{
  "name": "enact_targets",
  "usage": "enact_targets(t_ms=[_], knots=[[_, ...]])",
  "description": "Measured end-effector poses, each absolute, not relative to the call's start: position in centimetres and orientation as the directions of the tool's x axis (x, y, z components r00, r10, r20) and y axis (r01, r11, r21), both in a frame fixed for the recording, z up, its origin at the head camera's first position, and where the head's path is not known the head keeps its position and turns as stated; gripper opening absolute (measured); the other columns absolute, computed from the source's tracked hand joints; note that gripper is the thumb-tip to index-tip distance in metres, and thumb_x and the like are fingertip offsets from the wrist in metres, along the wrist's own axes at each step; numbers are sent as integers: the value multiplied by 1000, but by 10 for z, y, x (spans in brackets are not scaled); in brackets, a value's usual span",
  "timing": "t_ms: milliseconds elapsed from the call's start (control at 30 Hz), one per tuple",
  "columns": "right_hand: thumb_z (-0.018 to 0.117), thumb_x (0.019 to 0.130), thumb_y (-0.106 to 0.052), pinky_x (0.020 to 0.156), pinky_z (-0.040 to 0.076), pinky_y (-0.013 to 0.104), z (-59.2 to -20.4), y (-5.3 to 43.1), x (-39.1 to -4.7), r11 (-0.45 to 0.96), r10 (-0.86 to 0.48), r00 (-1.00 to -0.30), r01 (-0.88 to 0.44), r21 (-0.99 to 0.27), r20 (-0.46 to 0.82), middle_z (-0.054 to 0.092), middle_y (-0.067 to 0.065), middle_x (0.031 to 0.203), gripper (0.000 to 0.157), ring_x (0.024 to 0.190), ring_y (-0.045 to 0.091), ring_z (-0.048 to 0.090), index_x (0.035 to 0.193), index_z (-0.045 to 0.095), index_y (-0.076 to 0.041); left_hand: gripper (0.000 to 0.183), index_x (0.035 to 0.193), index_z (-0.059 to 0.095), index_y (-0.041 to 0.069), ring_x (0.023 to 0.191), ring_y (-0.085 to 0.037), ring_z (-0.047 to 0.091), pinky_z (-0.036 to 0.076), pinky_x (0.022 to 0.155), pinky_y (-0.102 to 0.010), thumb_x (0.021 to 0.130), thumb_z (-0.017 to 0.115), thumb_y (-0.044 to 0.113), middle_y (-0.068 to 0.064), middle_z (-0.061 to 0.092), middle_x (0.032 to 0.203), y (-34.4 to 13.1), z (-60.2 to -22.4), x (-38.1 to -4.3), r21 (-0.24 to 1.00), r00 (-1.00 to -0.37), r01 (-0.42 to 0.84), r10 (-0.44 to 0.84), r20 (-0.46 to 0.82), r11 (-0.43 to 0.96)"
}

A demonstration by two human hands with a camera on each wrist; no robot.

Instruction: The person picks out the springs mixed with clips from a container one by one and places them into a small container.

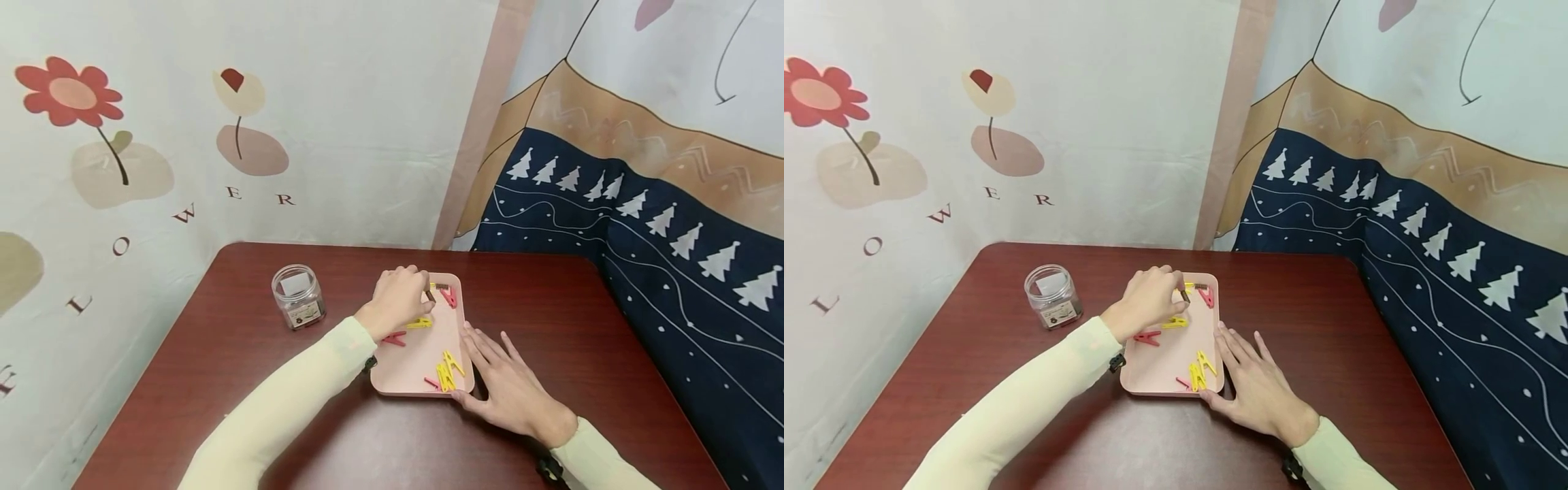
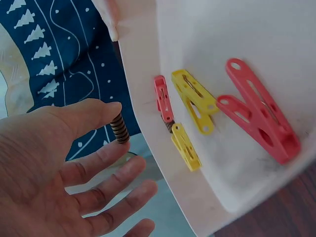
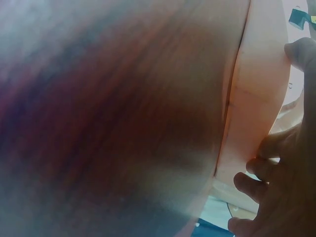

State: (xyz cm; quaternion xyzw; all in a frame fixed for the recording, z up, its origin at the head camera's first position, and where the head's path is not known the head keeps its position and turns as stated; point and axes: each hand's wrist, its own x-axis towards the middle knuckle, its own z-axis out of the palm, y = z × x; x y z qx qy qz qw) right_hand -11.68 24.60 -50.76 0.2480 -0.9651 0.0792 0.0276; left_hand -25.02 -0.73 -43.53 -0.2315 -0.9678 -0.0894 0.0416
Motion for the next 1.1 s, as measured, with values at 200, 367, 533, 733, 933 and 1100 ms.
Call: enact_targets(t_ms=[200, 367, 533, 733, 933, 1100], knots=[[61, 105, -84, 142, 28, 76, -509, 246, -117, 870, -466, -883, -470, -150, 64, 33, 7, 193, 110, 176, 34, 43, 184, 35, -11, 33, 123, 83, 17, 113, -28, 76, 61, 95, -49, 104, 89, 44, -3, 80, 117, -21, -435, -245, 198, -906, 423, 408, 113, 884], [61, 105, -84, 142, 27, 76, -508, 246, -117, 874, -458, -887, -460, -157, 51, 33, 7, 193, 111, 176, 34, 43, 184, 34, -12, 32, 122, 82, 18, 117, -29, 76, 59, 95, -49, 103, 90, 44, -4, 80, 119, -30, -434, -241, 205, -912, 409, 391, 126, 889], [60, 105, -86, 142, 27, 75, -508, 246, -117, 873, -461, -886, -463, -151, 55, 34, 7, 193, 111, 176, 34, 42, 184, 34, -12, 33, 123, 82, 18, 121, -32, 77, 61, 98, -53, 103, 91, 42, -6, 80, 123, -41, -431, -238, 212, -914, 402, 379, 142, 891], [60, 104, -87, 143, 26, 75, -507, 247, -117, 869, -471, -880, -474, -143, 60, 35, 6, 193, 111, 178, 34, 40, 183, 36, -12, 28, 120, 82, 20, 117, -34, 78, 61, 94, -54, 101, 92, 39, -6, 80, 120, -57, -427, -235, 221, -914, 398, 362, 186, 891], [60, 103, -88, 144, 22, 76, -505, 249, -119, 878, -459, -888, -457, -143, 23, 33, 6, 194, 113, 180, 34, 35, 184, 34, -15, 27, 119, 83, 19, 110, -34, 77, 60, 91, -54, 100, 91, 37, -5, 78, 112, -77, -424, -230, 230, -908, 396, 341, 245, 889], [55, 104, -90, 143, 22, 78, -503, 251, -118, 876, -461, -886, -462, -138, 35, 32, 6, 194, 112, 181, 36, 32, 184, 36, -15, 27, 119, 83, 18, 105, -33, 77, 60, 88, -52, 100, 88, 36, -4, 77, 107, -94, -420, -223, 222, -903, 386, 317, 288, 896]])
